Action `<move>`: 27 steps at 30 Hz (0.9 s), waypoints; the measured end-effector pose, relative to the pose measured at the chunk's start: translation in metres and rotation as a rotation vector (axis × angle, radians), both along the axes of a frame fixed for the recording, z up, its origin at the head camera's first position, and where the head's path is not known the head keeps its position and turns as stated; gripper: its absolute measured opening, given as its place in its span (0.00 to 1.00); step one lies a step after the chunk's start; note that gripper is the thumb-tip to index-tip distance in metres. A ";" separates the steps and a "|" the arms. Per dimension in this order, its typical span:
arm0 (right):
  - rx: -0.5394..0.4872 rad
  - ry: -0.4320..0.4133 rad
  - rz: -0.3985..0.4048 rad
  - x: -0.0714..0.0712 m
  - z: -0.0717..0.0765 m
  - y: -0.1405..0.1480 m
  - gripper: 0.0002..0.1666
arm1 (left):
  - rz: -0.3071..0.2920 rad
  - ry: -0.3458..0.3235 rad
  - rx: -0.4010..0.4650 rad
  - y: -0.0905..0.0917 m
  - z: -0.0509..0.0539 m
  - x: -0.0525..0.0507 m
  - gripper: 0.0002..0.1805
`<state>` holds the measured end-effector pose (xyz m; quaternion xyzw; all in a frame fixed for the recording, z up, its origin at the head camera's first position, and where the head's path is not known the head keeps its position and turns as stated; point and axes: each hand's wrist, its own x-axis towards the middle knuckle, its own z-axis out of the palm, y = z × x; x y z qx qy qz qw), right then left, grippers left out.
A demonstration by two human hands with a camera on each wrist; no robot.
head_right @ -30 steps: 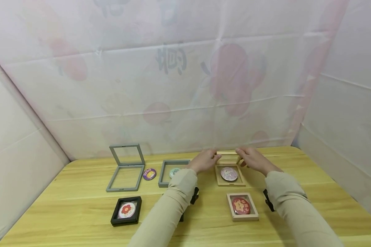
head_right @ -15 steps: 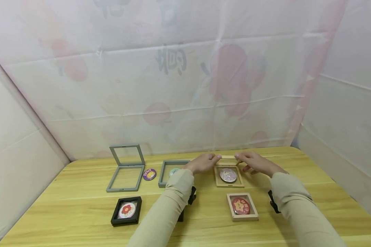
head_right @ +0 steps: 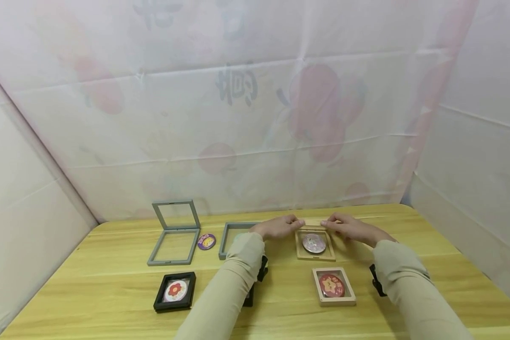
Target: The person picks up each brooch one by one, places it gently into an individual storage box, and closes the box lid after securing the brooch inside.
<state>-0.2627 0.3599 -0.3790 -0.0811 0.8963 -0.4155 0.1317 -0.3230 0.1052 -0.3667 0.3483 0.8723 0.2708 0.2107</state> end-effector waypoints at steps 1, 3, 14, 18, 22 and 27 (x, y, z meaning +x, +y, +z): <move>0.005 0.000 -0.001 0.000 0.000 0.000 0.25 | -0.005 -0.005 -0.001 0.000 0.000 0.000 0.31; 0.016 0.005 0.001 0.000 0.001 0.000 0.24 | -0.013 -0.015 0.002 -0.001 0.000 0.000 0.30; 0.025 0.036 0.042 -0.003 -0.002 0.003 0.21 | -0.059 -0.086 0.049 -0.004 -0.003 -0.006 0.28; 0.035 0.042 0.049 -0.004 -0.002 0.004 0.20 | -0.071 -0.097 0.041 -0.003 -0.004 -0.007 0.25; 0.048 0.041 0.059 -0.003 -0.002 0.004 0.21 | -0.072 -0.104 0.026 -0.003 -0.004 -0.007 0.22; 0.060 0.026 0.049 -0.002 -0.001 0.002 0.22 | -0.067 -0.102 0.016 -0.003 -0.004 -0.009 0.22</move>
